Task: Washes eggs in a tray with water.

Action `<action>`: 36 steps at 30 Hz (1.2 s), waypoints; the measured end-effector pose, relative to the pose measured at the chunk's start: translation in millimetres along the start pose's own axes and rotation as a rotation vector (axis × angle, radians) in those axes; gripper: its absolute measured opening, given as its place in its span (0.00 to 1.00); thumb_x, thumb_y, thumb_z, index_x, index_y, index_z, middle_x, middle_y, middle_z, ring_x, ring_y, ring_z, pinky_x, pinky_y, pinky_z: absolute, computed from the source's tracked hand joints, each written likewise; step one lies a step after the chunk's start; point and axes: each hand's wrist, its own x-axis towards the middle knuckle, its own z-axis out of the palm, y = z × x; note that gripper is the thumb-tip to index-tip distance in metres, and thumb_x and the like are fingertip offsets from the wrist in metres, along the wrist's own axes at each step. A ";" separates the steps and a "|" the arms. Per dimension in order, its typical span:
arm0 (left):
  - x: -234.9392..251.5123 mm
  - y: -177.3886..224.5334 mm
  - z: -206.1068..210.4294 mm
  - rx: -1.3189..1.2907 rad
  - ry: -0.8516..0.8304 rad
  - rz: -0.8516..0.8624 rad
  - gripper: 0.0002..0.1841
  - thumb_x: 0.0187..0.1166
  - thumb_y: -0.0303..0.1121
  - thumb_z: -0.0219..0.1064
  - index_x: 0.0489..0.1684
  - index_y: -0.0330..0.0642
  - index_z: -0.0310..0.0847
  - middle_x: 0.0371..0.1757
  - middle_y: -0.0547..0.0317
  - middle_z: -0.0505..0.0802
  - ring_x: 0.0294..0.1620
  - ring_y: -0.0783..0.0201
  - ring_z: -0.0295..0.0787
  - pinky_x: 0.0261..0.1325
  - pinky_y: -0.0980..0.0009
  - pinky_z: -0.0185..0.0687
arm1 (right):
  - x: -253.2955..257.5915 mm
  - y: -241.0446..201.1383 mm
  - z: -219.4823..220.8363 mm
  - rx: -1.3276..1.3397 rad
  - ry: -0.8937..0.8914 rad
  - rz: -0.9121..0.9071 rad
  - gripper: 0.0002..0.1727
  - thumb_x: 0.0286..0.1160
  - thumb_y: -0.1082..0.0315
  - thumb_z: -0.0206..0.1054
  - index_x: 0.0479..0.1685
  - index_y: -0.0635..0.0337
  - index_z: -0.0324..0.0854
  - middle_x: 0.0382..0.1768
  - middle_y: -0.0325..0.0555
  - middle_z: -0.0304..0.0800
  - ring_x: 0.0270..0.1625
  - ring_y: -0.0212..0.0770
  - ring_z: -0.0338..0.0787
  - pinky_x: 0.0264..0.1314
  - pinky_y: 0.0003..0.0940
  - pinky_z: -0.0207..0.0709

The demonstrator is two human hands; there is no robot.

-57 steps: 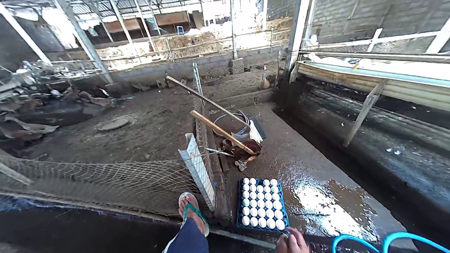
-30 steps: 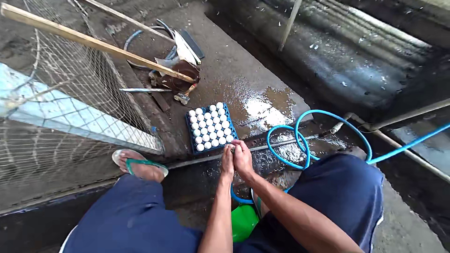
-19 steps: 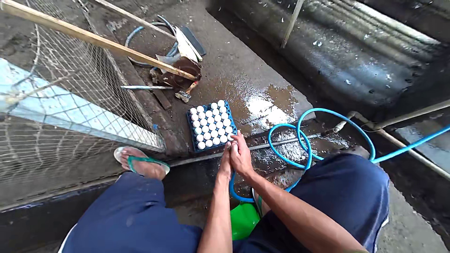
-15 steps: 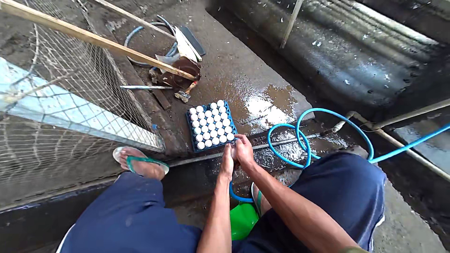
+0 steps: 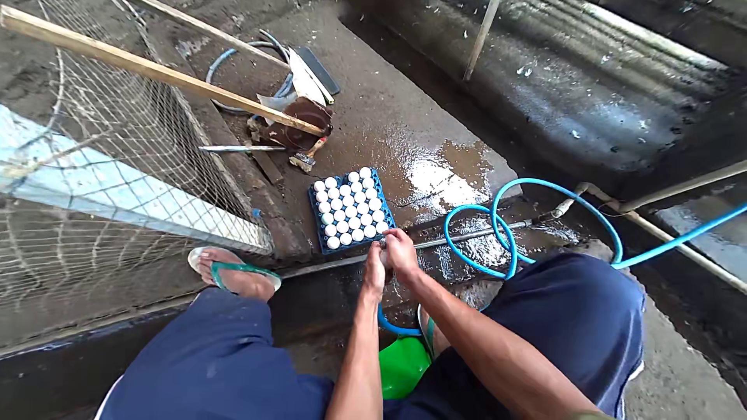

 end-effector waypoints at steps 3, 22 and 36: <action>1.9 -0.9 -8.6 -0.113 -0.137 0.005 0.18 0.91 0.42 0.37 0.54 0.44 0.71 0.23 0.65 0.78 0.10 0.76 0.64 0.11 0.80 0.61 | 14.9 1.0 -9.4 0.329 -0.179 0.327 0.21 0.93 0.56 0.47 0.62 0.61 0.78 0.47 0.54 0.85 0.44 0.47 0.87 0.46 0.47 0.82; -3.2 6.0 -5.1 -0.010 -0.046 -0.034 0.24 0.95 0.47 0.32 0.51 0.43 0.73 0.23 0.62 0.80 0.15 0.73 0.71 0.18 0.76 0.69 | 6.7 2.0 -0.9 0.073 -0.095 0.023 0.21 0.91 0.59 0.50 0.65 0.62 0.81 0.54 0.57 0.88 0.56 0.49 0.87 0.61 0.53 0.79; 21.7 15.1 -22.8 -0.113 -0.248 -0.273 0.30 0.93 0.50 0.27 0.34 0.45 0.74 0.14 0.65 0.77 0.06 0.75 0.61 0.09 0.81 0.54 | 56.9 15.1 -1.3 0.076 -0.159 0.167 0.20 0.91 0.62 0.52 0.73 0.60 0.75 0.60 0.61 0.85 0.59 0.52 0.86 0.61 0.54 0.78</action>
